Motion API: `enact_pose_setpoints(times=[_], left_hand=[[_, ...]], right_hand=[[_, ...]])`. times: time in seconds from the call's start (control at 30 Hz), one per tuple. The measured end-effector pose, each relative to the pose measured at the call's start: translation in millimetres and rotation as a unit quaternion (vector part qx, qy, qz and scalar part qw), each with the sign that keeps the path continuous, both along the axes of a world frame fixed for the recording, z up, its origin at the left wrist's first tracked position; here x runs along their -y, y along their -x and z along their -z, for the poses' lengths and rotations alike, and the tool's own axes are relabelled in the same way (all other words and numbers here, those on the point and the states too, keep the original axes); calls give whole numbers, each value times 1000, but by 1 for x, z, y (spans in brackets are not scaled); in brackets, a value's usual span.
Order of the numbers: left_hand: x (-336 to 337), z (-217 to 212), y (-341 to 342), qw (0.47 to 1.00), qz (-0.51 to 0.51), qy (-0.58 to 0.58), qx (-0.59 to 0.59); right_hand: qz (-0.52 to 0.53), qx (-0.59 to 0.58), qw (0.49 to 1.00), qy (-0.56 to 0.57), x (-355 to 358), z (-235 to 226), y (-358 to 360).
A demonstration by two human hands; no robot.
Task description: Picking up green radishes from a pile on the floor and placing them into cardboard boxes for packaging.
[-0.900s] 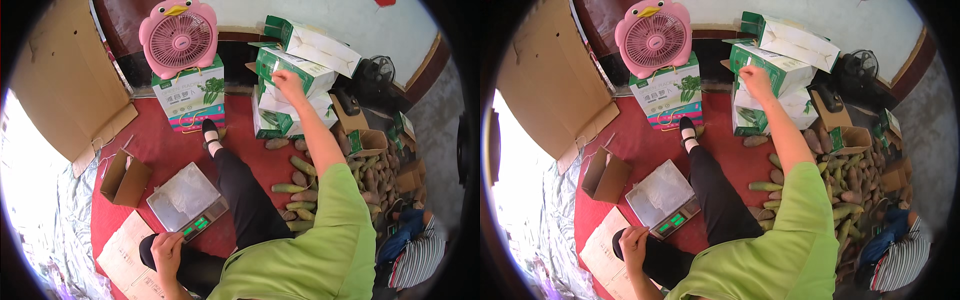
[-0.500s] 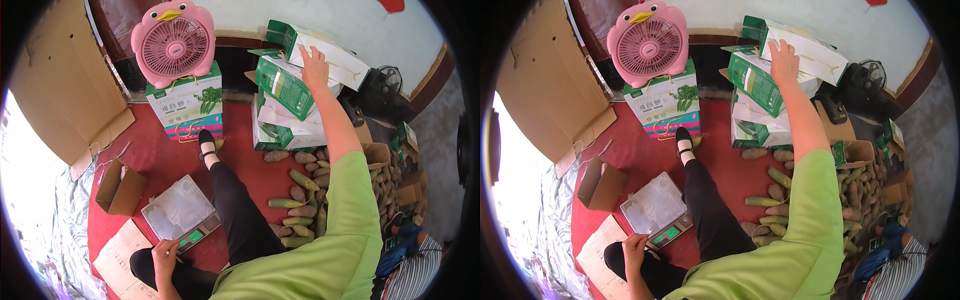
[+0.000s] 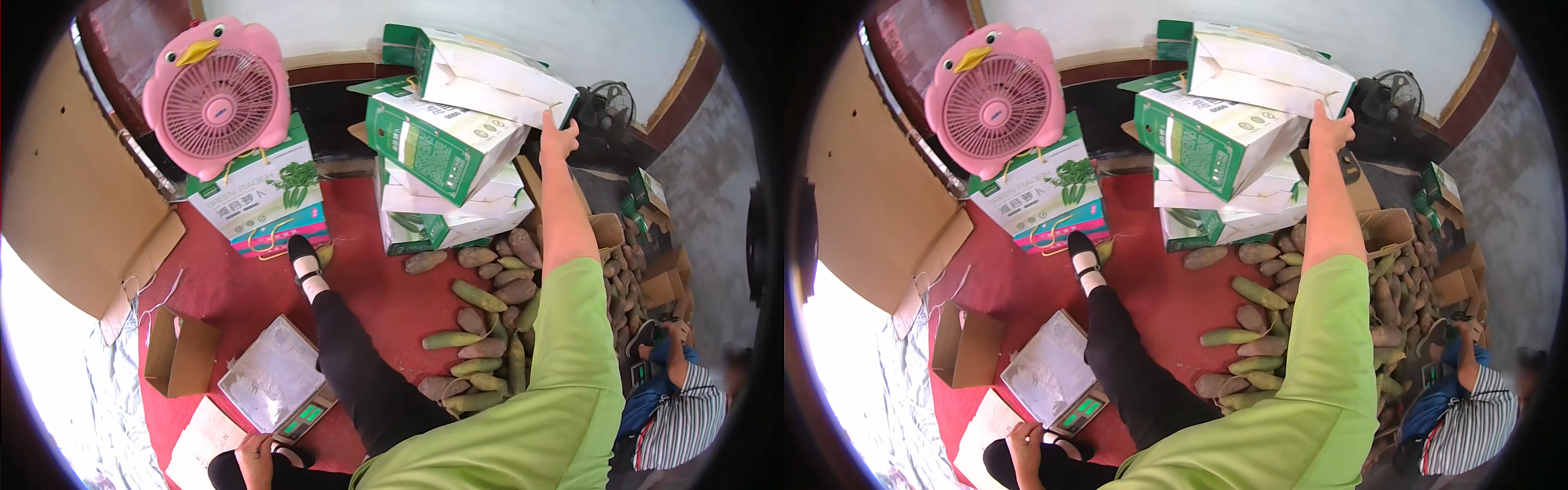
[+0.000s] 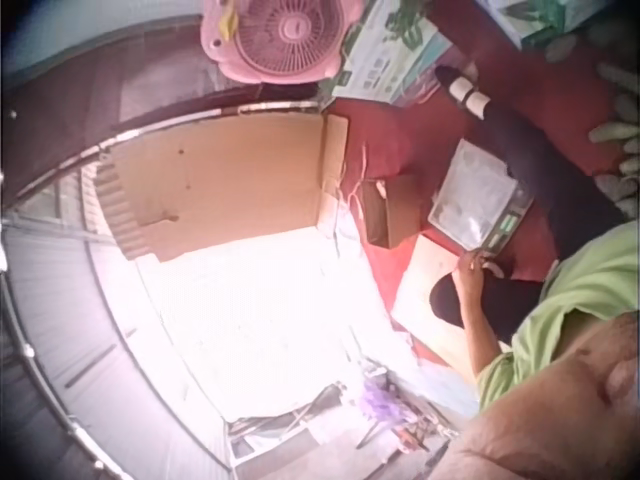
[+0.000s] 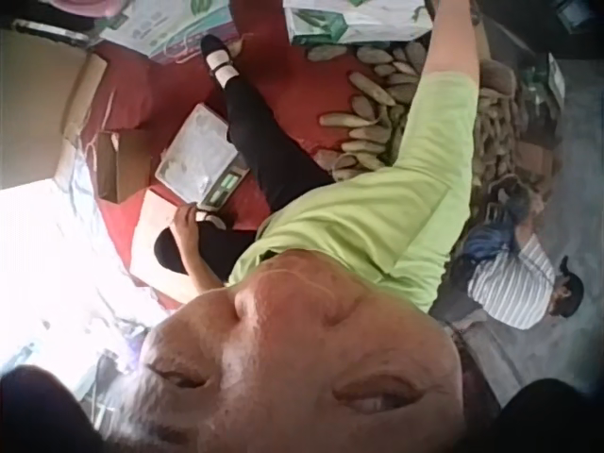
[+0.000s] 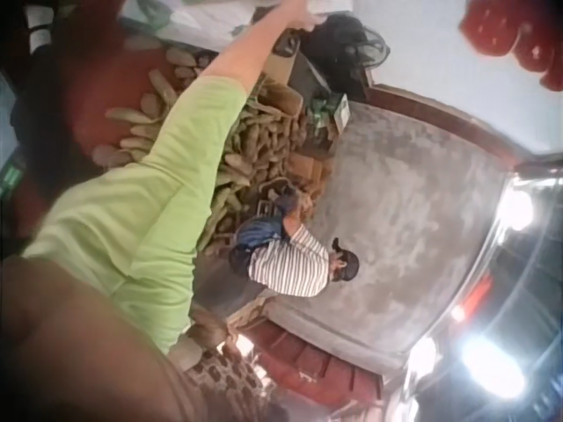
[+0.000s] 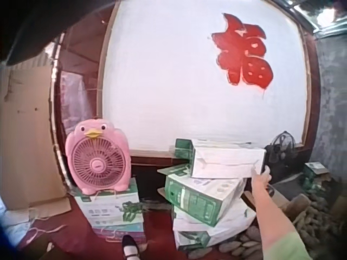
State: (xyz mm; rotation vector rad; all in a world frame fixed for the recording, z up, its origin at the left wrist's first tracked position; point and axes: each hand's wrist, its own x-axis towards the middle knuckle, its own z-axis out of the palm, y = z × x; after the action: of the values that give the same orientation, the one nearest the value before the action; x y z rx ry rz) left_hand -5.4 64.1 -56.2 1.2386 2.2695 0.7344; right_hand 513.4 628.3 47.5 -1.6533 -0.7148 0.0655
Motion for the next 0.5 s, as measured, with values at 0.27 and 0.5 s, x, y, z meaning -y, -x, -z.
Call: enact_pose_setpoints(times=[0.27,0.5], left_hand=[[4,22,14,999,17,-10,-33],[10,23,12,999,4,0,-34]], right_hand=[[-140,-196,970,18,-5,2,-61],[-272,-330,901,-76,-33,7,-60]])
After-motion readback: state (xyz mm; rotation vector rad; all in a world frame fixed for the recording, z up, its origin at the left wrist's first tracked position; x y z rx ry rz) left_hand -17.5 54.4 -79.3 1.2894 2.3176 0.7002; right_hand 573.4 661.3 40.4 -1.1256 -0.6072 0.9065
